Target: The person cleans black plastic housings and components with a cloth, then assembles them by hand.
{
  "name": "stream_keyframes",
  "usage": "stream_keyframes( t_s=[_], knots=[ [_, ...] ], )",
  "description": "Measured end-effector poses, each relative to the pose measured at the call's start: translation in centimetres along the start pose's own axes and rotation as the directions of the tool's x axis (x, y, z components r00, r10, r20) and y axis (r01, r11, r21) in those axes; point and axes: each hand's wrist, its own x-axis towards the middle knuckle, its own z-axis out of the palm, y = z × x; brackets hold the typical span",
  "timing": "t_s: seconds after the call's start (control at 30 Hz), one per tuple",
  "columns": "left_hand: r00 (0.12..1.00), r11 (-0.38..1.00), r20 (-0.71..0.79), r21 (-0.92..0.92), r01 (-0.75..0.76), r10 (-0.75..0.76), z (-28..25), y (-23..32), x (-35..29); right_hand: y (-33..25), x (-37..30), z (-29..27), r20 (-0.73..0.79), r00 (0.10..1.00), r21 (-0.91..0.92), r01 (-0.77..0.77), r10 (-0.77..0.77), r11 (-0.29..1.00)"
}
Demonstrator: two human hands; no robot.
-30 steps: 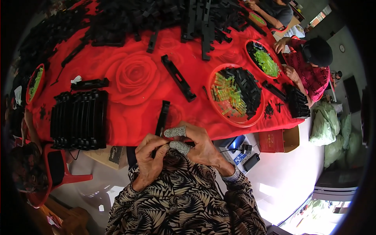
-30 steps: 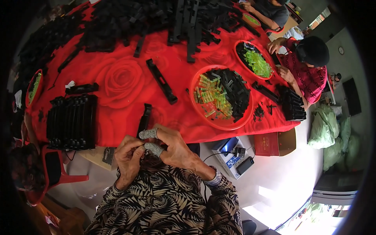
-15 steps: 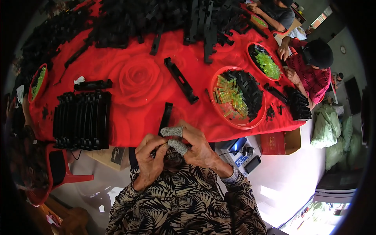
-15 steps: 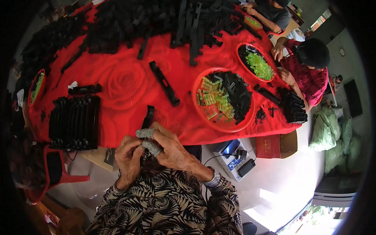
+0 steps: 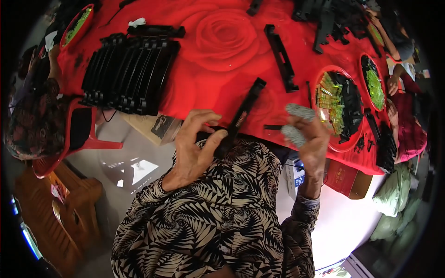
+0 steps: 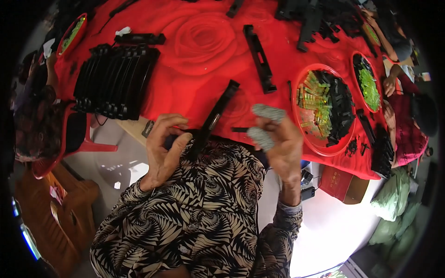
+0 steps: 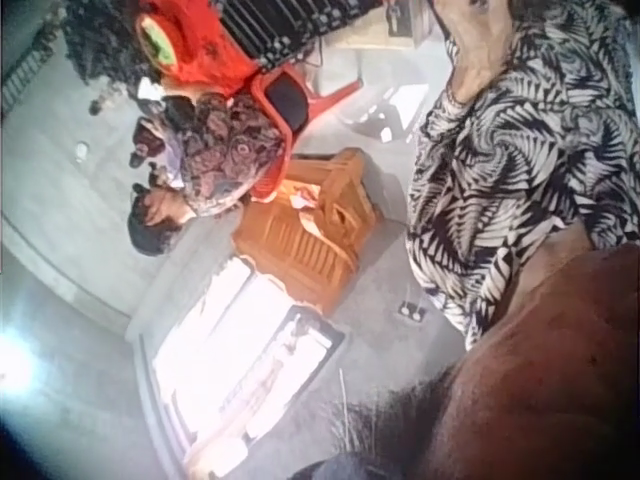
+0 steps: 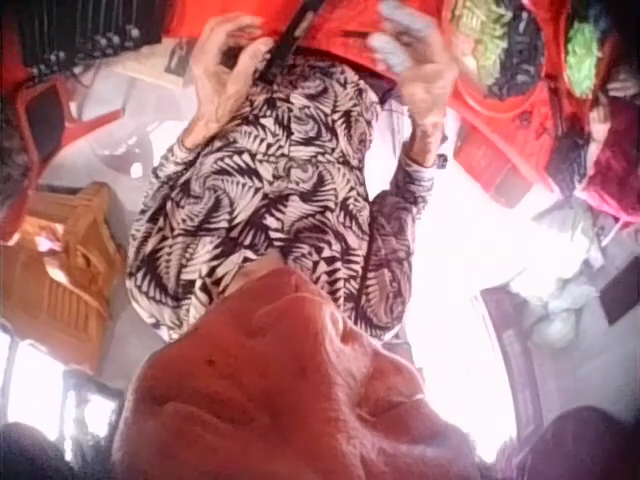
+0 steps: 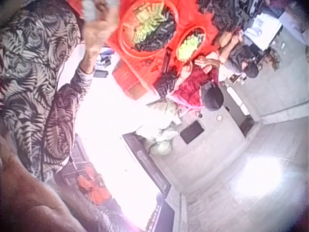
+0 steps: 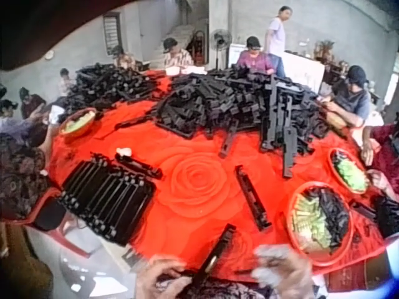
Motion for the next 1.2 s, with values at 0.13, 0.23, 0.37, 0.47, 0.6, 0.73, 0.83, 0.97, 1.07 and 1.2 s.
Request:
stream_keyframes(
  t_s=[0.13, 0.23, 0.37, 0.47, 0.6, 0.73, 0.83, 0.97, 1.07, 1.2],
  knots=[
    [0.990, 0.991, -0.050, 0.016, 0.130, -0.129, -1.3, -1.3, -2.3, -0.1, 0.1, -2.4, -0.004, 0.999, -0.084, 0.043, -0.043, 0.996],
    [0.895, 0.844, 0.005, -0.328, 0.423, -0.447, -1.1, -1.8, -3.2, -0.2, 0.4, -1.8, -0.004, 0.999, -0.134, 0.033, -0.034, 0.990],
    [0.739, 0.709, 0.327, -0.230, 0.666, -0.589, -1.5, -3.0, -2.0, -1.0, 1.0, -0.1, 0.039, 0.998, -0.194, -0.048, 0.057, 0.980],
    [0.674, 0.582, 0.429, -0.342, 0.738, -0.601, 0.1, -4.0, -1.6, -1.7, 2.1, 1.3, 0.105, 0.990, -0.296, -0.061, 0.096, 0.953],
    [0.653, 0.533, 0.531, -0.385, 0.754, -0.540, -0.2, -2.9, -0.8, -2.3, 3.5, 3.3, 0.171, 0.972, -0.432, -0.071, 0.159, 0.899],
    [0.616, 0.465, 0.550, -0.406, 0.787, -0.563, -1.4, -4.5, -1.0, -1.5, 5.0, 4.2, 0.242, 0.944, -0.434, -0.102, 0.225, 0.895],
    [0.605, 0.382, 0.614, -0.470, 0.796, -0.506, -2.9, -5.1, -1.2, -1.7, 5.4, 5.5, 0.264, 0.912, -0.484, -0.157, 0.314, 0.861],
    [0.601, 0.400, 0.648, -0.451, 0.798, -0.468, -3.4, -6.5, -1.4, -0.9, 5.2, 7.2, 0.271, 0.899, -0.486, -0.180, 0.344, 0.855],
    [0.612, 0.410, 0.636, -0.456, 0.790, -0.470, -3.3, -6.6, -1.4, -0.3, 4.7, 7.7, 0.271, 0.901, -0.501, -0.170, 0.340, 0.849],
    [0.609, 0.419, 0.631, -0.445, 0.791, -0.481, -3.3, -6.8, -1.6, 0.2, 3.5, 8.1, 0.271, 0.931, -0.519, -0.073, 0.245, 0.852]
  ],
)
